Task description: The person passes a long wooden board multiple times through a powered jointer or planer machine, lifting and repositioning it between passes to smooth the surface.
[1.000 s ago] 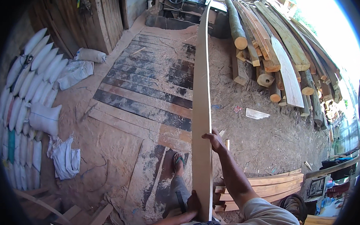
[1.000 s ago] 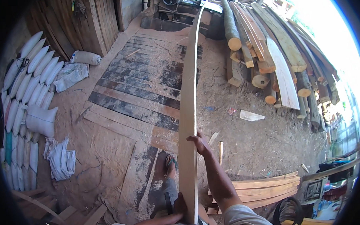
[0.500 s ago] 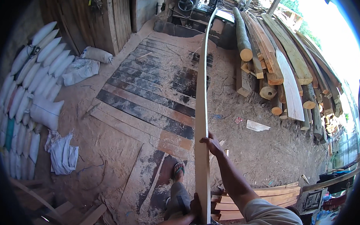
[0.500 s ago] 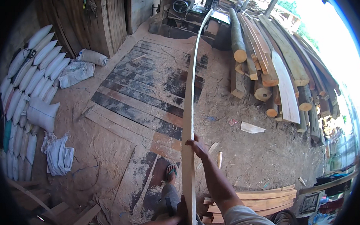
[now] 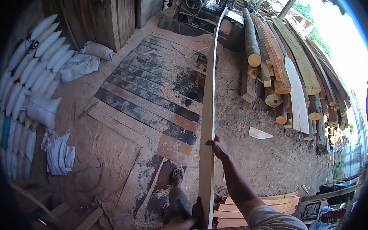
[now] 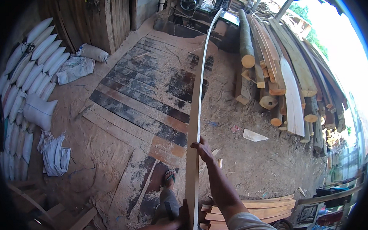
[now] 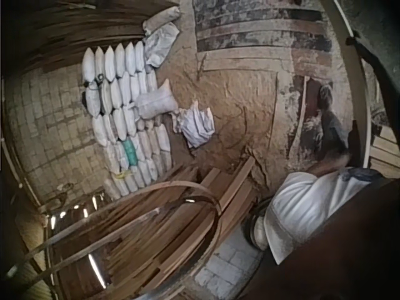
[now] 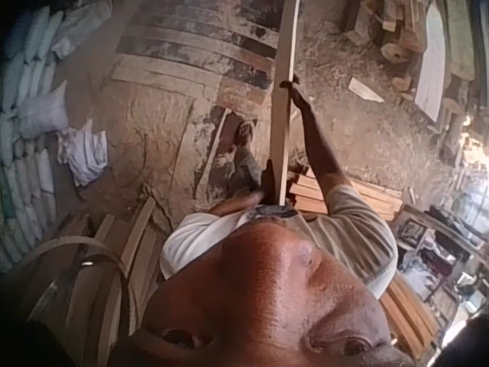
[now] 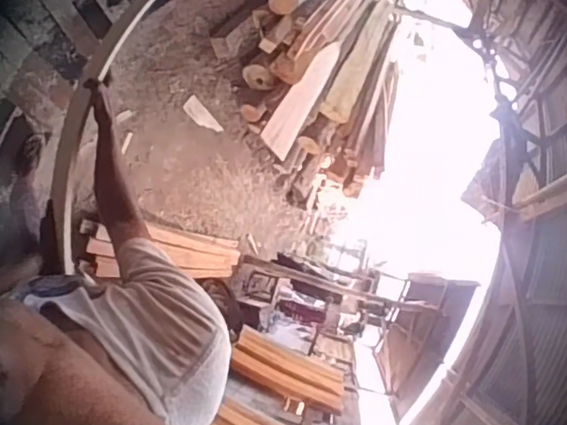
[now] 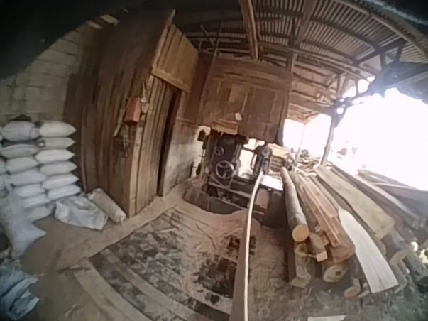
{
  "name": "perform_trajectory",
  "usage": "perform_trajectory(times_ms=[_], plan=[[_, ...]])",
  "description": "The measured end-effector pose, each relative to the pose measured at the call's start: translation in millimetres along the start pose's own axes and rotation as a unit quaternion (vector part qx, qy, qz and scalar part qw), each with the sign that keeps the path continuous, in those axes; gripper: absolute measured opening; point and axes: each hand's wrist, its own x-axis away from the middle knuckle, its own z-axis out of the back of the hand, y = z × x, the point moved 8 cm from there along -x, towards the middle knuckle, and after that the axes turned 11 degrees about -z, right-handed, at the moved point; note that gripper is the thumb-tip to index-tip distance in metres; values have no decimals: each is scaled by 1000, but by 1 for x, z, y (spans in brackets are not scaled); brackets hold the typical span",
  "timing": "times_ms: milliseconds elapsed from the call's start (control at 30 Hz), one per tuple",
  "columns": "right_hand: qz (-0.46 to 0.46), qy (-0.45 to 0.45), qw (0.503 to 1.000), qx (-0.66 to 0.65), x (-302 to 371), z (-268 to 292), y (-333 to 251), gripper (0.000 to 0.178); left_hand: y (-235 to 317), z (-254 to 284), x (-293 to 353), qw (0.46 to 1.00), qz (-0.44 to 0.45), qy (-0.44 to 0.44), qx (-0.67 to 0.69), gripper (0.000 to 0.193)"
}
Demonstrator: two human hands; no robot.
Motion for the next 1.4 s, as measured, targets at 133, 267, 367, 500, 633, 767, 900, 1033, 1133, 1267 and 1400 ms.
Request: perform_trajectory(times_ms=[133, 267, 367, 500, 633, 767, 900, 1033, 1133, 1267, 1400], plan=[[-10, -2, 1000, -4, -14, 8, -7, 50, 0, 9, -10, 1000, -4, 0, 9, 76], [7, -4, 1000, 19, -17, 3, -25, 47, 8, 15, -17, 1000, -4, 8, 26, 75], [-8, -1, 1000, 28, -14, -5, -34, 48, 9, 19, -23, 999, -3, 19, 40, 75], [1, 0, 1000, -21, -21, 4, -30, 50, 6, 24, -33, 998, -7, 32, 57, 74], [-9, 8, 999, -40, -34, 21, -26, 50, 2, 34, -48, 996, -14, 45, 73, 73], [-15, 17, 999, -28, -63, 37, -29, 49, 8, 48, -69, 995, -24, 59, 83, 72], [0, 19, 998, -54, -97, 49, -59, 46, 33, 70, -105, 990, -36, 95, 95, 71], [26, 50, 998, 5, -127, 51, -73, 43, 63, 92, -141, 986, -36, 131, 100, 71], [2, 56, 998, -37, -139, 80, -96, 43, 85, 109, -163, 982, -40, 149, 105, 70], [16, 66, 997, 23, -180, 88, -103, 40, 91, 132, -175, 982, -30, 155, 107, 69], [7, 76, 997, -9, -202, 95, -111, 40, 95, 150, -197, 975, -33, 185, 115, 68]])
